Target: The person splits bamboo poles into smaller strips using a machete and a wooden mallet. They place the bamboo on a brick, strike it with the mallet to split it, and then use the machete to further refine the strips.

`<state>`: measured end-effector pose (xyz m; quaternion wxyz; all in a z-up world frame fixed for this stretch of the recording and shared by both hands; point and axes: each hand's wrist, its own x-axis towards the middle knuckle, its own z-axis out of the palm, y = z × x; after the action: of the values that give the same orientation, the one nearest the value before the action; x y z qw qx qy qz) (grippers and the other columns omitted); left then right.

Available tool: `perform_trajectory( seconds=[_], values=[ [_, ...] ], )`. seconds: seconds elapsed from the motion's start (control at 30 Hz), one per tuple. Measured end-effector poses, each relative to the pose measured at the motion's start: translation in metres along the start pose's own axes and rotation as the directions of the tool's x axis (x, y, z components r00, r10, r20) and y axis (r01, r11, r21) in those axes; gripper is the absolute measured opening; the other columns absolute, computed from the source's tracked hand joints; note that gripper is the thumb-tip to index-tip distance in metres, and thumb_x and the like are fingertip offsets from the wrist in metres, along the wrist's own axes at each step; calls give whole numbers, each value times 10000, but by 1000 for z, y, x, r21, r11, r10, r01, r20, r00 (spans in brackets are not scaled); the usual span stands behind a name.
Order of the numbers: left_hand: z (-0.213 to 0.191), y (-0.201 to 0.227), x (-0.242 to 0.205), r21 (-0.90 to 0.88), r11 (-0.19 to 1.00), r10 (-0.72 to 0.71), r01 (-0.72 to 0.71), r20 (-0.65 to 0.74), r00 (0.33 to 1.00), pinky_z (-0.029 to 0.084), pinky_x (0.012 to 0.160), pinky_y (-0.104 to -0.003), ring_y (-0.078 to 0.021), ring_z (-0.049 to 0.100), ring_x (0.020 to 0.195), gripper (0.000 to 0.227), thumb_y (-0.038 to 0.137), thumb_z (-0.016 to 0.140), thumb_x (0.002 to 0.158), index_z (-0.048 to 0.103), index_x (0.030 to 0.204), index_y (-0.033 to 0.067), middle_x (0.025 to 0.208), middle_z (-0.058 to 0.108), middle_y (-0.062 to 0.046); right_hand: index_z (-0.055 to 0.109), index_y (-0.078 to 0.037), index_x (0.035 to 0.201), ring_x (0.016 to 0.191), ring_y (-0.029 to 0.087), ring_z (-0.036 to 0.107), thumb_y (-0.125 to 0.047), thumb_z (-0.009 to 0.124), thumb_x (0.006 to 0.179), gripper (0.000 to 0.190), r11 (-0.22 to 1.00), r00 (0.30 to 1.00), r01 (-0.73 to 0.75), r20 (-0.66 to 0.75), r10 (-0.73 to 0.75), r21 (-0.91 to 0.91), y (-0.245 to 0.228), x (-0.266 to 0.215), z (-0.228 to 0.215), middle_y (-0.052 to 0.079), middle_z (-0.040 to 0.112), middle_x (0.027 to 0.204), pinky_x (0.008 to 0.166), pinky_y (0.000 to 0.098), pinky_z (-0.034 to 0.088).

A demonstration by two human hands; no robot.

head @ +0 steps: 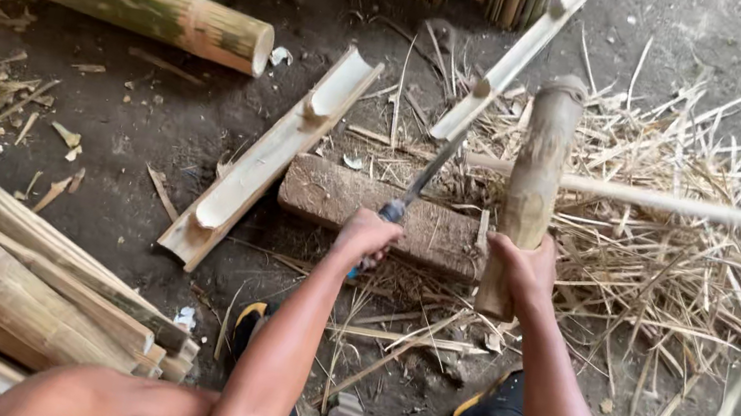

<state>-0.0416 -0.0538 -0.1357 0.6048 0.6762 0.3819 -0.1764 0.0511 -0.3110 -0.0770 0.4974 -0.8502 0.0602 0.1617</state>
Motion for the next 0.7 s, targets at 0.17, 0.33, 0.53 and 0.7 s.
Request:
perform_trajectory(
  seconds=[0.17,0.33,0.53,0.7],
  values=[
    [-1,-9,-24,-234,970,54,-68,-65,996,477,378,-296,-123,583,417,219,183,735,785,639,673,21,578,633,-48,433,100,1331,1026,353,637,-324,843,765,817,971,965,-76,-263,14,-227,35,-12,0,258,601,1194,893,471,548],
    [-24,-20,-43,-318,941,10,-117,-320,948,501,401,-325,-167,619,438,267,215,742,782,631,636,20,578,647,-67,525,23,1367,1150,353,595,-287,688,943,550,596,959,121,-61,-277,-794,-13,-19,70,241,603,1261,984,500,498],
    [-67,-56,-47,-179,981,-50,-78,-614,788,553,737,-481,-391,721,778,334,305,757,752,721,781,-26,746,718,-218,677,-68,1148,1124,397,583,-100,707,877,274,579,637,771,325,-699,-265,-35,-41,235,188,636,1150,967,511,466],
    [-124,-103,-63,-189,966,-60,-177,-829,555,559,809,-512,-454,716,881,369,269,706,698,705,872,-56,868,740,-285,707,-98,1097,1108,358,623,-65,684,894,207,461,404,887,462,-789,12,-26,-65,334,131,686,1114,990,438,511]
  ],
)
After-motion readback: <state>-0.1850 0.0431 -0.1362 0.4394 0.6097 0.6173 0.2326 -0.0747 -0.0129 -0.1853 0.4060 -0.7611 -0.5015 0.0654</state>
